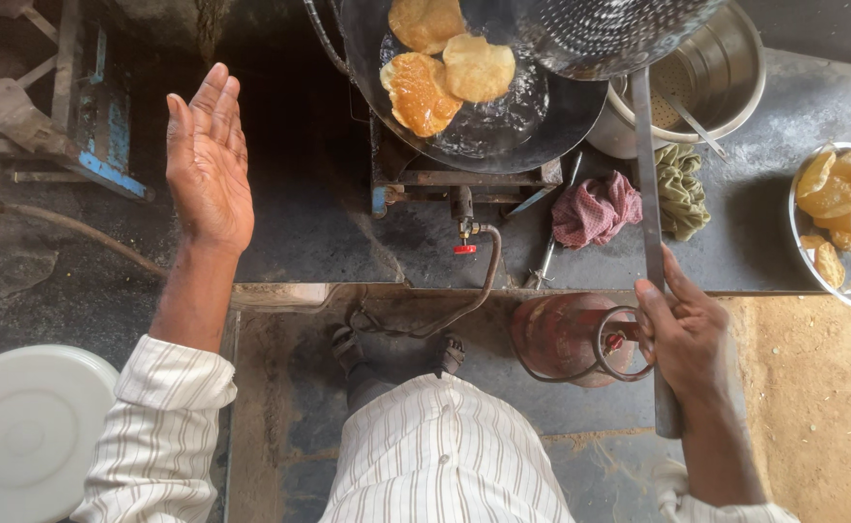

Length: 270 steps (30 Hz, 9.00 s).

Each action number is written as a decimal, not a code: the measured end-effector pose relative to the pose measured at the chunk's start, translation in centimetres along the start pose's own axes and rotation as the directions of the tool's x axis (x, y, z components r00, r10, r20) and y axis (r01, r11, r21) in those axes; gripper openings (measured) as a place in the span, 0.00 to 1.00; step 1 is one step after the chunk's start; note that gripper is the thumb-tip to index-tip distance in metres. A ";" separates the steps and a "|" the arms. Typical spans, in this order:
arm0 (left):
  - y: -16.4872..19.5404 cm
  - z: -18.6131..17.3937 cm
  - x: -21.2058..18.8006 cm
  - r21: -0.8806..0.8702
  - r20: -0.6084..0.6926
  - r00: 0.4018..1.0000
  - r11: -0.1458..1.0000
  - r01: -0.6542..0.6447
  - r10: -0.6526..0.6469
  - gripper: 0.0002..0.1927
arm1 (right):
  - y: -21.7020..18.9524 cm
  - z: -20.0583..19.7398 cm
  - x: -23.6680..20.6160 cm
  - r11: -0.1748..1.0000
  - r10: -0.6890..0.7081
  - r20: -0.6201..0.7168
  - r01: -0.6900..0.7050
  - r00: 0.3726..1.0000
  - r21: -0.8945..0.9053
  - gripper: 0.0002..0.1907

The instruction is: The person fries puffed breads at a gas stove: they take rolled raw dough pieces, drop each into hot oil in a wok, press and turn them with a slotted skimmer, and transfer the fried puffs to a bowl. At the end they carry the bowl to a counter and place the fried breads onto a compartment metal tray lined with plastic over newspaper.

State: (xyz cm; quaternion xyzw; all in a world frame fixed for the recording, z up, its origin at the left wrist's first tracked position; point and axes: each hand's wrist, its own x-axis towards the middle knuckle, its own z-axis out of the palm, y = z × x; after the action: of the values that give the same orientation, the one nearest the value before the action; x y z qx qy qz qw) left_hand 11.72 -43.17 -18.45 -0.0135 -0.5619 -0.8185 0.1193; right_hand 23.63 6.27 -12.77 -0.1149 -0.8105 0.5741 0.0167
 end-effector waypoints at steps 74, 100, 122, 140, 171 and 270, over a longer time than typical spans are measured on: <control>0.7 0.6 -0.1 0.009 0.036 0.999 1.000 -0.001 0.001 0.46 | -1.0 3.1 -5.5 0.999 0.044 0.136 -0.040 0.990 -0.029 0.31; 0.8 0.7 -0.2 -0.034 0.029 1.000 0.999 0.003 -0.002 0.44 | 0.5 -1.8 2.7 0.954 -0.031 -0.036 0.019 0.999 -0.300 0.30; 1.1 1.6 0.2 -0.025 0.027 0.999 0.999 0.023 -0.023 0.44 | 0.6 -0.3 3.0 0.972 0.186 0.251 -0.215 0.950 0.093 0.33; -17.0 7.9 -11.0 -0.082 -0.041 0.813 0.813 0.577 -0.581 0.30 | 1.8 -0.7 -2.1 0.674 0.373 0.506 -0.602 0.778 0.428 0.30; -21.3 18.9 -9.9 -0.644 0.288 0.786 0.497 0.582 -0.548 0.28 | -4.5 -1.1 5.1 0.615 -0.057 0.703 -0.530 0.709 0.584 0.22; -13.3 0.8 -36.2 -0.070 -0.266 0.629 0.666 0.743 -0.730 0.27 | -9.8 0.9 -2.2 0.867 -0.164 0.498 -0.117 0.851 0.485 0.26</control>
State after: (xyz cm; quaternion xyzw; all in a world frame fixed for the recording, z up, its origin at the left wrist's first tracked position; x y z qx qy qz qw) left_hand 44.01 -31.38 -36.05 0.3321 -0.5149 -0.7761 -0.1492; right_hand 24.02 1.93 -3.68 0.0645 -0.6094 0.7721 -0.1682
